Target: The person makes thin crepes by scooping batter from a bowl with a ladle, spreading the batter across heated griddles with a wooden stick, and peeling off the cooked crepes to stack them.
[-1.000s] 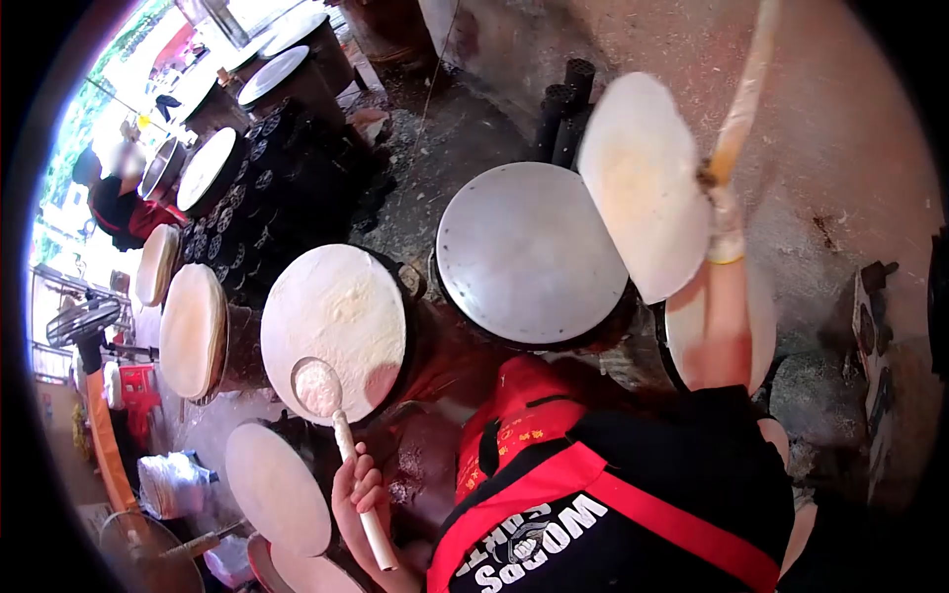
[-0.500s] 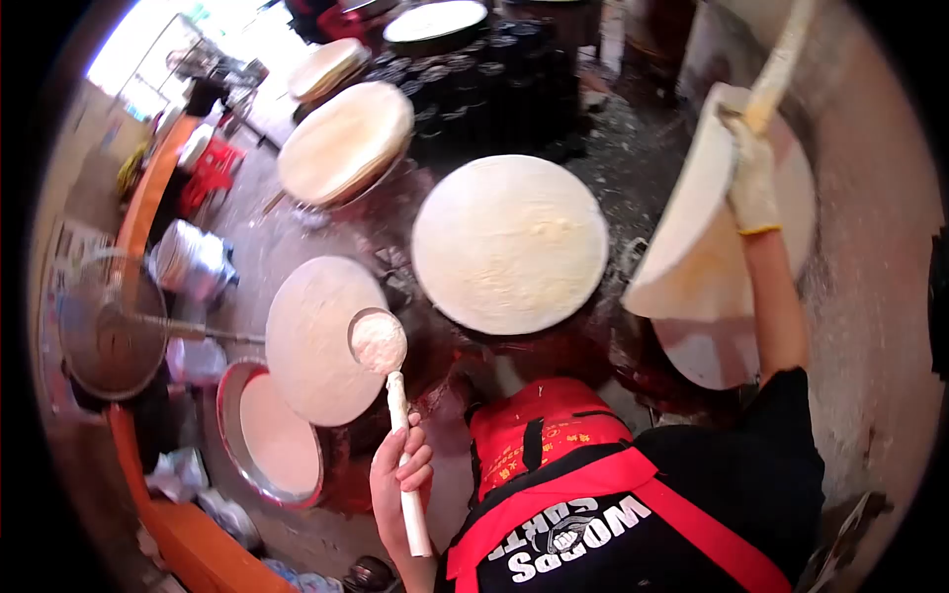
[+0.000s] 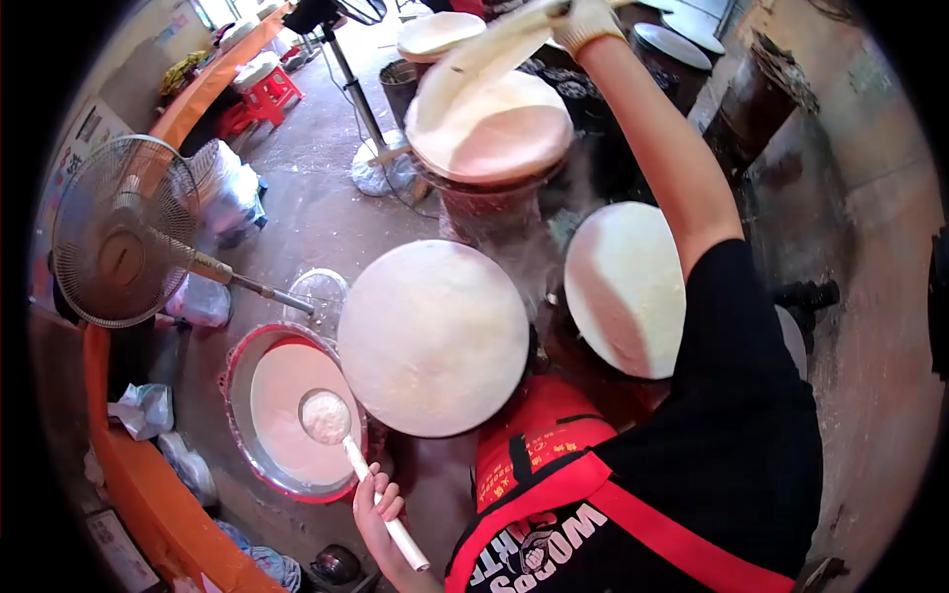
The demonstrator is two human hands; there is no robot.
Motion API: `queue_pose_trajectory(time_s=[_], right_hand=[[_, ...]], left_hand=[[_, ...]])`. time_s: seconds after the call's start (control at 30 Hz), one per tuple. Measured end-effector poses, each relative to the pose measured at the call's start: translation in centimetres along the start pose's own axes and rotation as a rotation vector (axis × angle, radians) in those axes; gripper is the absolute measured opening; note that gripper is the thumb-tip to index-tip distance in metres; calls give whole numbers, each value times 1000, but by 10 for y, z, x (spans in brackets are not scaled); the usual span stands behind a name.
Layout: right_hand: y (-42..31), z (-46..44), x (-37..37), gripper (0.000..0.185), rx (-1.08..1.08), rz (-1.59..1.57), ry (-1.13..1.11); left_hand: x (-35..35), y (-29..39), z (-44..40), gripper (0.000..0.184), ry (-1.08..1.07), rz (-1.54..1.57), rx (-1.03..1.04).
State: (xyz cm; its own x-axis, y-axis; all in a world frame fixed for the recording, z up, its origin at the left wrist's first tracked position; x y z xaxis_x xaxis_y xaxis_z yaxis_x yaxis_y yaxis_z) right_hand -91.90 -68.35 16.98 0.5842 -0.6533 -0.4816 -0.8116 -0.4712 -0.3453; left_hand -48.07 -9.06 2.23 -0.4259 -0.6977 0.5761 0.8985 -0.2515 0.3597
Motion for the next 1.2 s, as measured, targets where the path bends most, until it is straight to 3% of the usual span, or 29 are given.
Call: queue_pose_trajectory(time_s=[0.03, 0.07, 0.13, 0.17, 0.2, 0.27, 0.3, 0.33, 0.37, 0.43, 0.5, 0.53, 0.57, 0.63, 0.7, 0.8, 0.87, 0.9, 0.93, 0.97, 1.0, 1.03, 1.07, 1.1, 1.13, 1.17, 1.2], right_hand=[[42, -15, 18, 25, -48, 57, -174], [48, 9, 29, 23, -110, -2, 8], [88, 82, 85, 25, 159, -160, -2], [106, 120, 112, 27, 295, -231, 6], [95, 146, 120, 23, 571, -416, 42], [60, 209, 131, 26, 1164, -758, 328], [80, 235, 159, 25, 1157, -702, 338], [35, 240, 128, 22, 1242, -577, 246], [46, 259, 154, 22, 1314, -689, 379], [49, 278, 161, 22, 1373, -588, 351], [73, 288, 173, 22, 1266, -479, 337], [76, 287, 168, 21, 1180, -374, 310], [94, 299, 185, 22, 1240, -459, 286], [61, 288, 163, 20, 1278, -632, 272], [29, 287, 183, 19, 1267, -628, 252], [-33, 271, 201, 15, 1276, -784, 496], [-67, 280, 212, 11, 1299, -815, 644], [-97, 281, 210, 12, 1280, -831, 606], [-132, 286, 204, 12, 1269, -856, 547], [-164, 298, 210, 10, 1218, -1166, 455], [-237, 293, 195, 9, 1162, -1071, 236], [-291, 310, 190, 9, 1206, -987, 71], [-382, 306, 176, 14, 1172, -835, -75], [-464, 324, 169, 20, 1286, -734, -246], [-531, 353, 173, 26, 1382, -623, -431], [-565, 366, 181, 31, 1254, -689, -556], [-596, 382, 190, 37, 1128, -744, -675]], left_hand=[[3, 2, -4, 21, 5, 46, 12], [4, 2, -4, 21, 9, 92, 25], [5, 4, -9, 22, -20, 186, 37], [-28, 28, -21, 22, -19, 209, 33], [-35, 33, -27, 22, -26, 256, 29], [-34, 37, -32, 23, -69, 348, 11], [-29, 35, -28, 22, -82, 407, 7], [-26, 32, -25, 21, -92, 463, 4], [-23, 28, -23, 27, -132, 512, -1], [-7, 24, -11, 29, 194, 69, 146], [10, 27, 9, 38, 522, -375, 267], [13, 25, 10, 38, 512, -338, 257], [14, 23, 11, 37, 502, -300, 247], [7, 20, 12, 38, 424, -210, 226], [-24, 67, 12, 40, 280, -106, 187], [-48, 146, 2, 50, -336, 293, 26], [-67, 203, 1, 34, -229, 612, -16], [-78, 233, 4, 32, -166, 776, -24], [-108, 263, 0, 39, -159, 741, -13], [-156, 299, -10, 36, -35, 463, 107], [-183, 341, -15, 30, 187, 79, 252], [-212, 378, -19, 27, 574, -164, 405], [-246, 425, -41, 32, 609, -422, 472], [-280, 480, -70, 39, 782, -1062, 606], [-321, 527, -98, 50, 1095, -1638, 801], [-321, 545, -121, 54, 950, -1944, 577], [-329, 553, -142, 54, 704, -2149, 690]])
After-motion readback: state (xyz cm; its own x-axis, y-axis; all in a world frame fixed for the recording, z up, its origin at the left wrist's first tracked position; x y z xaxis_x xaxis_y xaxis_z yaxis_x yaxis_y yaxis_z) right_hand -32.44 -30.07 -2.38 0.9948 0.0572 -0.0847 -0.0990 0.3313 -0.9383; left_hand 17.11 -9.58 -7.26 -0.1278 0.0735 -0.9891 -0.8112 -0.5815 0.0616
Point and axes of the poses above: each hand's wrist, its own z-axis away from the middle knuckle, its own x-axis out of the palm, y = z × x, the point moved 7 cm from there along -z, towards the middle knuckle, and after that the axes turned 13 degrees about -x, right-handed, at the moved point
